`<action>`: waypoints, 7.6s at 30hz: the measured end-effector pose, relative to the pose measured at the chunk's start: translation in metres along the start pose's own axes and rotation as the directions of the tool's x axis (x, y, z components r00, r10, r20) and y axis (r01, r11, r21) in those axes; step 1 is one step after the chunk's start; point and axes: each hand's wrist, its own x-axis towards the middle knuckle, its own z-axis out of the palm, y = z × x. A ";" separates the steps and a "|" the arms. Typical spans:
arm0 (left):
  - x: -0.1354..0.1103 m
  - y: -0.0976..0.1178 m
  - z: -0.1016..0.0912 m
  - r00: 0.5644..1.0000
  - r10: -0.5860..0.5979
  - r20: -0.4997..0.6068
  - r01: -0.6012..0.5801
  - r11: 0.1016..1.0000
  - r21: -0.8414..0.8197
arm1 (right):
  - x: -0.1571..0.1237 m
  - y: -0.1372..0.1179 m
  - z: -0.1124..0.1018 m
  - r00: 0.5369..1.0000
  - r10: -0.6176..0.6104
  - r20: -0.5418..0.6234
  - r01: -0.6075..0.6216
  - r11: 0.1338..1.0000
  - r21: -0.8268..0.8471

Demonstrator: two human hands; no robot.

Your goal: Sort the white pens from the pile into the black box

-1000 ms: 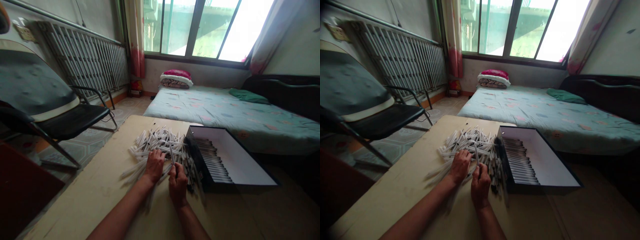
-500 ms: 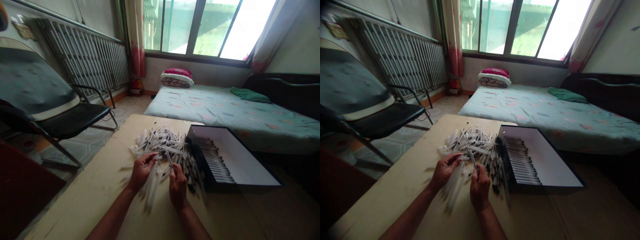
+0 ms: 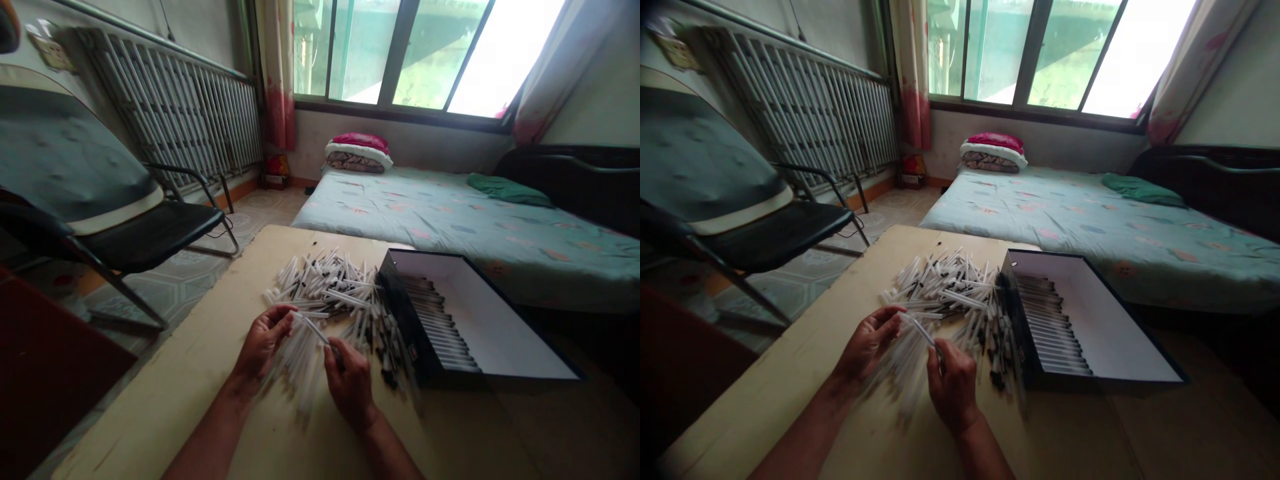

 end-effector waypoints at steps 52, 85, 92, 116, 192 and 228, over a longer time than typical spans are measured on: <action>-0.008 -0.009 0.007 0.865 0.498 -0.049 -0.423 0.780 0.461 | 0.042 -0.028 -0.063 0.931 0.362 -0.043 -0.347 0.917 0.194; -0.007 -0.010 0.006 0.833 0.530 -0.160 -0.389 0.766 0.511 | 0.141 0.122 -0.178 0.907 0.386 0.169 -0.049 0.496 -0.867; -0.012 -0.016 0.010 0.869 0.492 -0.049 -0.383 0.733 0.562 | 0.085 0.009 -0.130 0.994 -0.029 0.101 0.061 0.942 -0.330; -0.014 -0.025 0.018 0.733 0.445 0.515 -0.673 0.359 0.647 | -0.005 -0.024 -0.039 0.984 0.176 0.042 -0.160 0.955 -0.248; -0.010 -0.010 0.025 0.945 -0.322 -0.058 0.213 0.741 -0.636 | 0.038 -0.006 -0.052 0.882 0.454 -0.124 -0.419 0.877 0.233; -0.007 -0.014 0.020 0.965 -0.259 -0.046 0.186 0.794 -0.579 | 0.040 0.034 -0.044 0.894 0.429 0.134 -0.251 0.723 -0.643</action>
